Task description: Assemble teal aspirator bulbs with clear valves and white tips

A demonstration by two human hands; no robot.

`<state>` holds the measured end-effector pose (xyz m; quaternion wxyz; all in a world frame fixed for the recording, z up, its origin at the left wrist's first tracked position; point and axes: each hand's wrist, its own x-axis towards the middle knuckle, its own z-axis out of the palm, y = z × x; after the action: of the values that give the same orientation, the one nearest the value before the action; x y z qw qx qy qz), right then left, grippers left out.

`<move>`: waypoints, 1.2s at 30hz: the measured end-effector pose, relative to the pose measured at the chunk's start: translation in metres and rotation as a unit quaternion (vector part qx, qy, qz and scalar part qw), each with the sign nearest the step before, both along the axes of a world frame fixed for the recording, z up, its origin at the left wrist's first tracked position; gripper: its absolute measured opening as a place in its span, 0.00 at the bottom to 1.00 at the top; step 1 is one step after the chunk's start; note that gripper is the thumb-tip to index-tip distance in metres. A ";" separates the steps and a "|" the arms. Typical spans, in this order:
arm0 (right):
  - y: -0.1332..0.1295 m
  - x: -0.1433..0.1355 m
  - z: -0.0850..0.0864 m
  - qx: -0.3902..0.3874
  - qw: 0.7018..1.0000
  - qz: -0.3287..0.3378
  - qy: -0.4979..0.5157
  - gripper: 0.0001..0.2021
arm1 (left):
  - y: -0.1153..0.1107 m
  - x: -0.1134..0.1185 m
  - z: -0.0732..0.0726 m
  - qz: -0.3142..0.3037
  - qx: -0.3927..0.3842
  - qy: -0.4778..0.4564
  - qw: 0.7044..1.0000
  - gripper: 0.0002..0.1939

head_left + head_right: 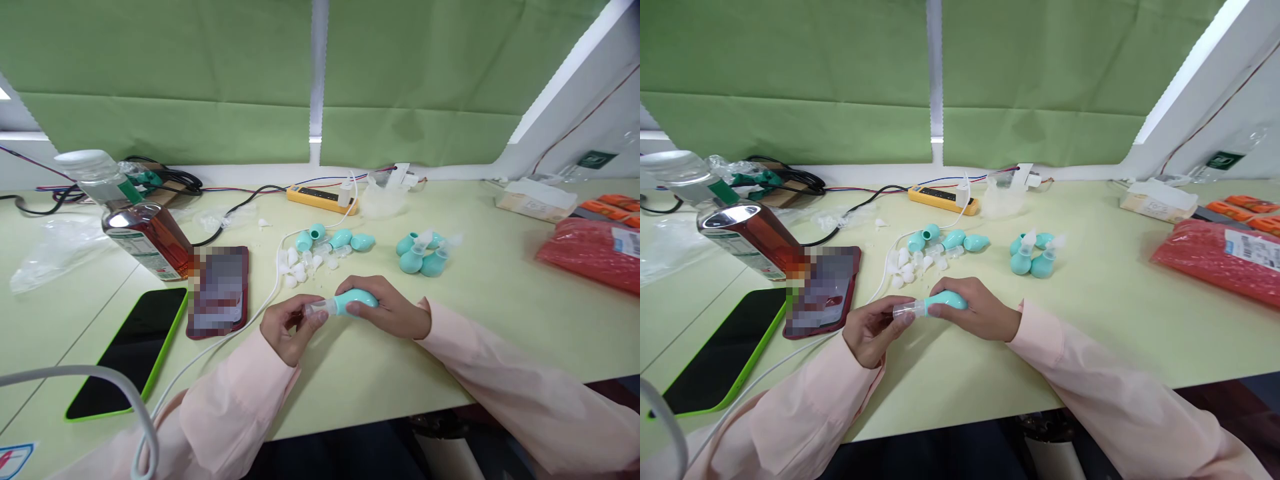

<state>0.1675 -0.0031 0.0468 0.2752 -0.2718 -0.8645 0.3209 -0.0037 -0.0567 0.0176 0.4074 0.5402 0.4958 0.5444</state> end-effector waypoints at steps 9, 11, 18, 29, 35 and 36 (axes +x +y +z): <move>0.001 0.002 -0.005 0.213 0.973 0.018 -0.091 0.16 | 0.004 -0.001 -0.002 -0.042 -0.032 -0.034 0.998 0.11; 0.001 0.001 -0.008 0.207 0.974 0.010 -0.093 0.15 | 0.004 0.000 -0.002 -0.036 -0.030 -0.047 0.998 0.10; -0.003 -0.003 -0.002 -0.075 0.997 0.018 -0.024 0.16 | 0.003 0.000 -0.007 -0.005 0.048 -0.005 0.999 0.11; 0.005 0.002 0.006 -0.393 0.909 0.037 -0.131 0.18 | 0.010 -0.013 -0.002 -0.119 0.268 0.282 0.914 0.10; 0.011 0.005 0.007 -0.483 0.859 0.079 -0.150 0.18 | 0.009 -0.010 -0.008 -0.110 0.345 0.304 0.881 0.09; 0.012 0.006 0.006 -0.495 0.852 0.084 -0.147 0.18 | 0.009 -0.009 -0.008 -0.115 0.356 0.313 0.873 0.10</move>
<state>0.1732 0.0087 0.0531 -0.0540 -0.3424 -0.6415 0.6844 -0.0130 -0.0478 0.0095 0.0706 0.8441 0.3040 0.4361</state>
